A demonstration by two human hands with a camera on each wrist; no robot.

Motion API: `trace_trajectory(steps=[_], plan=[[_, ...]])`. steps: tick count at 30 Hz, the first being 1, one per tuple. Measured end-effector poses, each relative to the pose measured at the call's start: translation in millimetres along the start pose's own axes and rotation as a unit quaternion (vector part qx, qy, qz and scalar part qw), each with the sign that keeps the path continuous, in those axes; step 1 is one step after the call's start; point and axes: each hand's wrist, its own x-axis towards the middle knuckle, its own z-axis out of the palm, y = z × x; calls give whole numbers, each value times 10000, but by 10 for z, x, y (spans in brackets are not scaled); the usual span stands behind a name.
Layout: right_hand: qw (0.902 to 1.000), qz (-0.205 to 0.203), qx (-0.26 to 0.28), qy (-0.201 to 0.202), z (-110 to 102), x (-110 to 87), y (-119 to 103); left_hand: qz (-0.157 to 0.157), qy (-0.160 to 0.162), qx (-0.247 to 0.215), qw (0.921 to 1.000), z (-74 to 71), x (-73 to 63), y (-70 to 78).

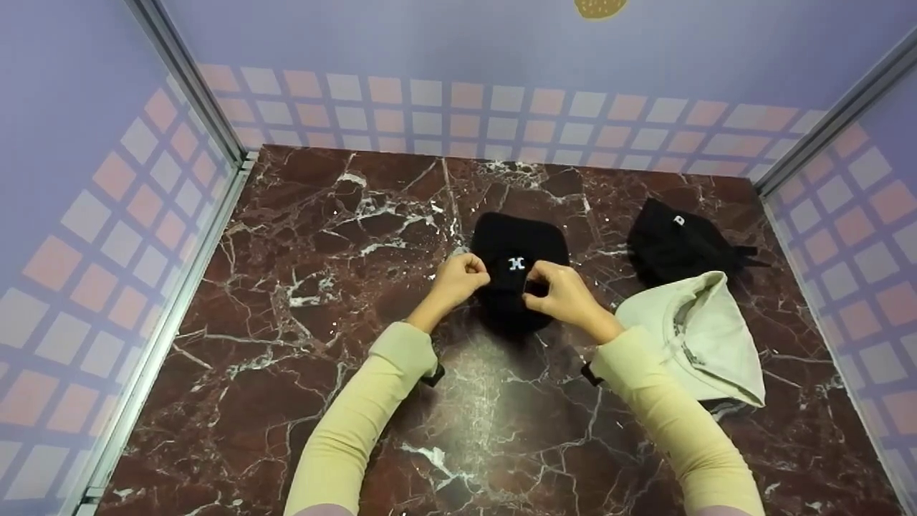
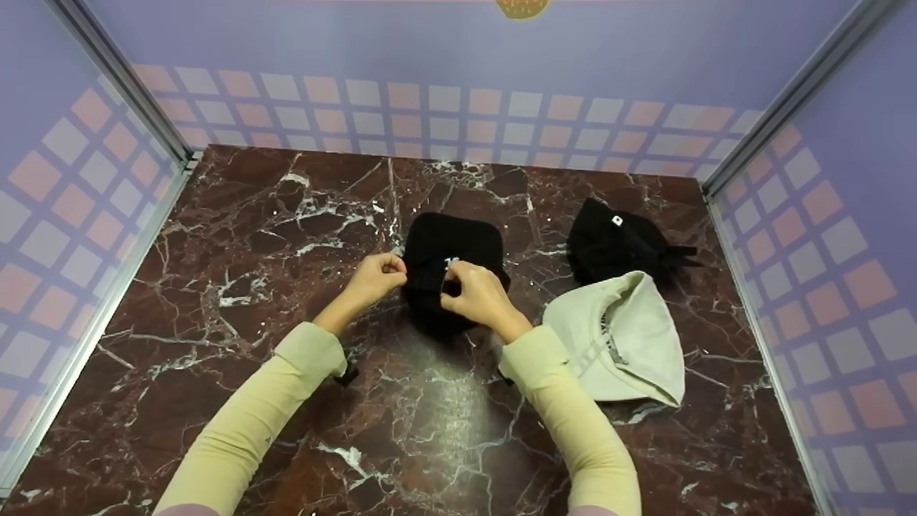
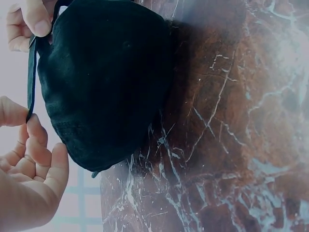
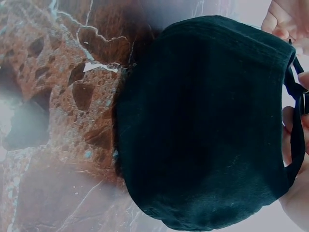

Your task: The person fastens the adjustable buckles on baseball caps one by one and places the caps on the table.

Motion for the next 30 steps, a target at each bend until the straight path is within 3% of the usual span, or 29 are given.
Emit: trace_trajectory(steps=[9,12,17,20,24,27,30], plan=[[9983,164,-100,-558,-66,26,7,283,-179,308,9990,-35,-15,-51],[9949,386,306,-886,-136,2,56,392,-350,126,9985,-57,-20,-87],[9807,739,956,-1538,-277,-82,189,762,-549,-67,9956,-83,-18,-136],[9714,922,985,-1954,-342,-137,281,1143,-629,331,9909,-87,-14,-157],[9612,1123,854,-2371,-381,-186,381,1510,-850,1135,9783,-73,-2,-187],[9610,1149,543,-2457,-359,-194,440,1492,-1084,1671,9685,-48,15,-204],[9674,1051,176,-2297,-317,-189,482,1334,-1300,2067,9605,-22,37,-215]])
